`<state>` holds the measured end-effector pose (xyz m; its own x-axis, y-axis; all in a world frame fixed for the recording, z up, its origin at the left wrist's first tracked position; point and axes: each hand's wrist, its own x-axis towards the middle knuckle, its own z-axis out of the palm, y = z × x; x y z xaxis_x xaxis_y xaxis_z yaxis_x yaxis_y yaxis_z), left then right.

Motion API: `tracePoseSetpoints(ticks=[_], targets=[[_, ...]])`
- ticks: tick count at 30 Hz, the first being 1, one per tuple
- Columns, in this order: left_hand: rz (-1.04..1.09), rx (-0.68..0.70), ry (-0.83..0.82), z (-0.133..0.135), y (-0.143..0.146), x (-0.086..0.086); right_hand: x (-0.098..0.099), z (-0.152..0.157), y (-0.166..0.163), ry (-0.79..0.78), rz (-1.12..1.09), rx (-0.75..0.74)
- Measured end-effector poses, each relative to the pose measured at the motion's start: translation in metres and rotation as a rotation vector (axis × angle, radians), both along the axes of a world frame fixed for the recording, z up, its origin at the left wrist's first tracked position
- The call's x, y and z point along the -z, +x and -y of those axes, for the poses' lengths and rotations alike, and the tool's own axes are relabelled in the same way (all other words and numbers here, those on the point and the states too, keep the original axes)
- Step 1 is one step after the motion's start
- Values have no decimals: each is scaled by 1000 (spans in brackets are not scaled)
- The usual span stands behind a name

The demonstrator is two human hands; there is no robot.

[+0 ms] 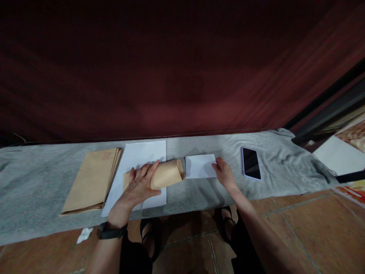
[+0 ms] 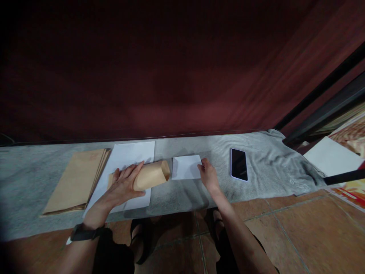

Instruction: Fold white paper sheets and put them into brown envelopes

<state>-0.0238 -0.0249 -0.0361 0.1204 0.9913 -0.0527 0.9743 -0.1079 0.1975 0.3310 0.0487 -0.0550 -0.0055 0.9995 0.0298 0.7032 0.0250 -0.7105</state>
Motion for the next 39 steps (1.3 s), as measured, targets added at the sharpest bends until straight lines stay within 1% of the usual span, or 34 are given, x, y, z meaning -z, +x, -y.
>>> tracePoseSetpoints(ticks=[2, 4, 6, 8, 10, 14, 18, 21, 25, 30, 34, 37, 39], targets=[[3, 9, 32, 0, 0, 1, -5, -5, 6, 78, -146, 35], [6, 12, 52, -1, 0, 2, -9, -6, 6, 152, -360, 55], [10, 11, 58, -3, 1, 2, -10, -3, 2, 184, -509, 44], [13, 13, 56, -4, 2, 2, -10, 2, -5, 170, -501, -2], [10, 14, 61, -5, 2, 3, -9, 7, -9, 151, -438, -59], [-9, 19, 98, -4, 1, 5, -5, 6, -5, 100, -356, -149], [-21, 2, 152, -5, 2, 4, 2, -3, 6, 25, -412, -173], [-23, 37, 178, -6, 4, 2, 4, -6, 8, -10, -446, -186], [-17, 81, 172, -7, 10, -1, 3, -5, 4, -56, -468, -203], [7, 113, 176, -8, 22, -2, 5, 3, -10, -100, -507, -222], [35, 143, 176, -9, 32, -1, 8, 13, -26, -77, -508, -211], [46, 176, 193, -11, 40, 1, 8, 18, -37, -2, -478, -243], [52, 196, 202, -12, 46, 2, 9, 21, -43, 13, -472, -274]])
